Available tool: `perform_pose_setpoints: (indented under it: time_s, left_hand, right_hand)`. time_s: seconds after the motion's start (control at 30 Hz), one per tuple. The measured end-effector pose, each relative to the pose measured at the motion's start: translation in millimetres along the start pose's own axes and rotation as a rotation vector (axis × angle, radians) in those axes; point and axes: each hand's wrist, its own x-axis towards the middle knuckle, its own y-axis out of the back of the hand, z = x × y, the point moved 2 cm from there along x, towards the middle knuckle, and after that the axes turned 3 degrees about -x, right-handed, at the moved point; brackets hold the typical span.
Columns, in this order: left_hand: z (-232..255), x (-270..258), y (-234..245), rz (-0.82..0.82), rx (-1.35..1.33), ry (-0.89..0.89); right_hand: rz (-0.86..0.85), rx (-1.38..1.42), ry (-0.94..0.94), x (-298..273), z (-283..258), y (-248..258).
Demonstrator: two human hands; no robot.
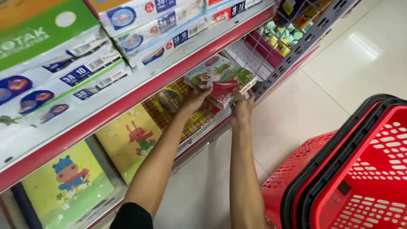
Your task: The person transfers books from a red shopping basket onto shelves in a store, placing them in organized stacks.
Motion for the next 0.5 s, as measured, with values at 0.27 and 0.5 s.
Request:
perform_pose_setpoints:
  time_s: [0.27, 0.5]
  left_hand:
    - [-19, 34, 10, 0.32, 0.551, -0.172]
    - [-18, -7, -6, 0.579, 0.908, -0.537]
  right_hand:
    - [0.047, -0.286, -0.008, 1, 13, 3]
    - [0.162, -0.34, 0.246, 10, 7, 25]
